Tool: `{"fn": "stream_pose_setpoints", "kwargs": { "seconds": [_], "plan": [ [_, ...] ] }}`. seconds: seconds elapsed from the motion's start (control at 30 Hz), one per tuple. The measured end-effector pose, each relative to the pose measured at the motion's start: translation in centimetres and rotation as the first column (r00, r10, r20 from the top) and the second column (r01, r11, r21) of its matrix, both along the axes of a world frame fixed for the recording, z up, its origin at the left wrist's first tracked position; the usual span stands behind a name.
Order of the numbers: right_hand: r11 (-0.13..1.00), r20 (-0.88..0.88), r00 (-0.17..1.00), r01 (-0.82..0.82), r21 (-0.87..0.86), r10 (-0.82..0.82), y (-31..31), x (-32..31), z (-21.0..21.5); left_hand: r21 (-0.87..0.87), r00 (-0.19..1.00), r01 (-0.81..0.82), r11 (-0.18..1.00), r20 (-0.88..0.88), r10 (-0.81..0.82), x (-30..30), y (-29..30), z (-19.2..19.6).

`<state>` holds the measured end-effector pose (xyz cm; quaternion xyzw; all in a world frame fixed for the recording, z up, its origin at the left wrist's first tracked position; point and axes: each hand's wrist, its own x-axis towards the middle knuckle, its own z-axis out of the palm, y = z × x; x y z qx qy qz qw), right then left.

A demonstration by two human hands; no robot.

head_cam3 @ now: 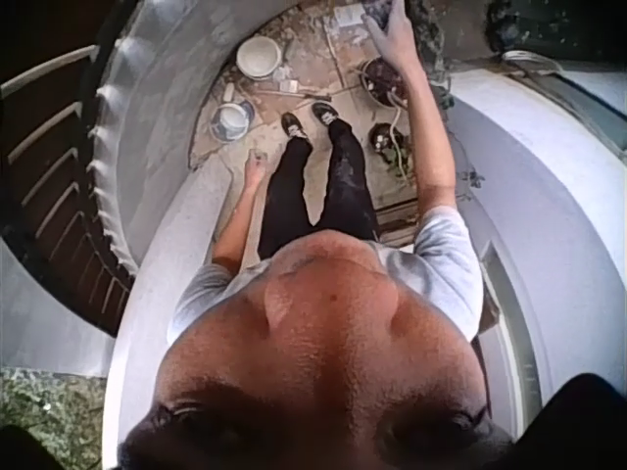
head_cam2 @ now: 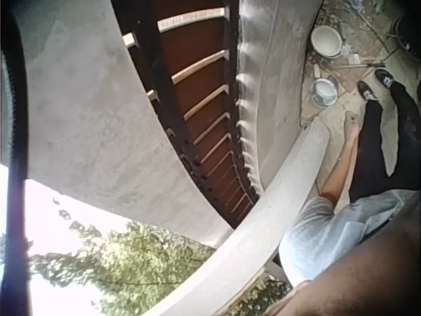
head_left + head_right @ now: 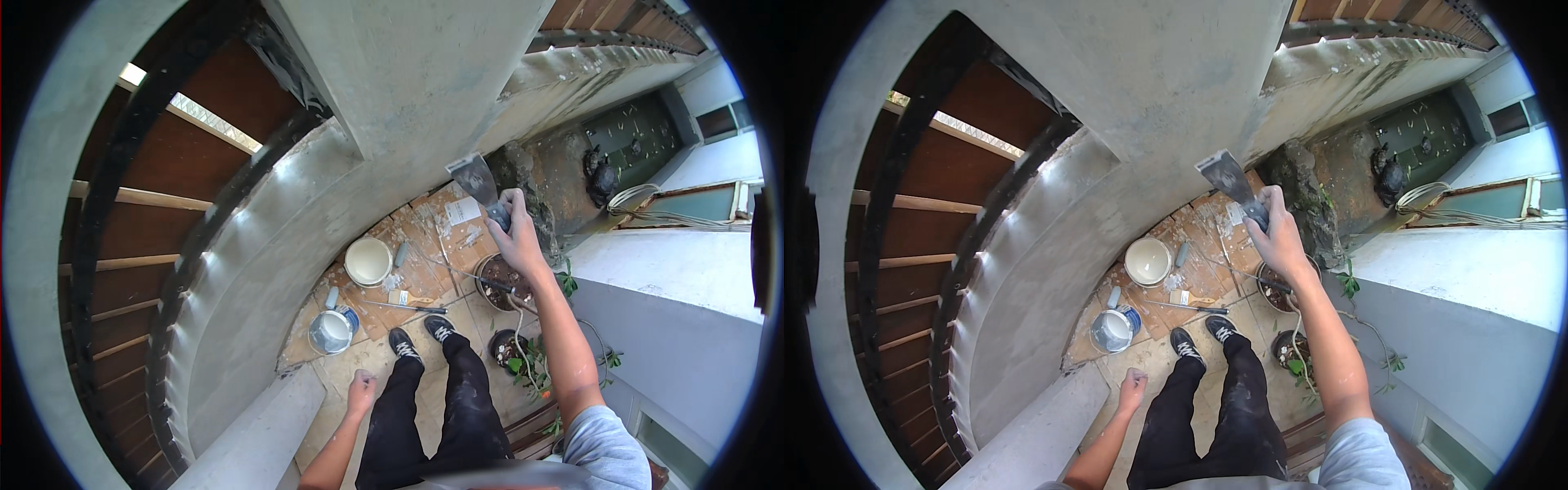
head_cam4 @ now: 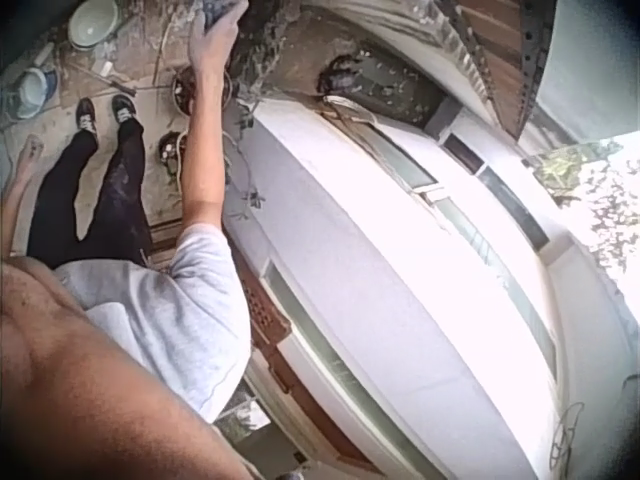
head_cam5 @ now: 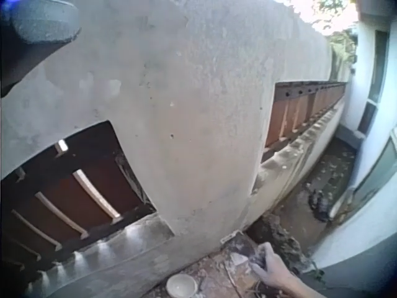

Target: Applying putty or plaster to a concrete wall on a balcony using a spatula tool.

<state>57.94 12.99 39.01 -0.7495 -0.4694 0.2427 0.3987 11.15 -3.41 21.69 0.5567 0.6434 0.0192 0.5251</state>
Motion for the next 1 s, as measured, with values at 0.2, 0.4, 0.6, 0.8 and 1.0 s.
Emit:
{"fn": "stream_pose_setpoints", "kwargs": {
  "seconds": [0.2,0.4,0.6,0.8,1.0],
  "plan": [
    [0.993,-0.156,0.985,0.085,0.076,-0.072,6.7,0.6,-1.7,-0.063,0.992,-0.018,0.998,-0.129,0.01,-6.7,-2.6,-0.1],
    [0.982,-0.201,0.977,0.102,0.157,-0.07,10.9,0.9,-2.4,-0.156,0.984,0.004,0.988,-0.175,-0.031,-4.7,-6.6,0.6],
    [0.976,-0.266,0.961,0.13,0.173,-0.081,12.5,1.8,-4.3,-0.084,0.979,-0.198,0.977,-0.073,0.193,-1.9,-7.8,1.0],
    [0.975,-0.017,0.994,0.112,0.191,-0.111,12.4,3.5,-2.7,-0.123,0.929,-0.362,0.924,-0.136,0.346,-0.7,-11.6,1.8],
    [0.988,0.127,0.99,0.036,0.148,-0.055,11.4,6.1,-2.4,-0.085,0.942,-0.277,0.957,-0.22,0.254,1.9,-12.1,3.9]
  ]
}}
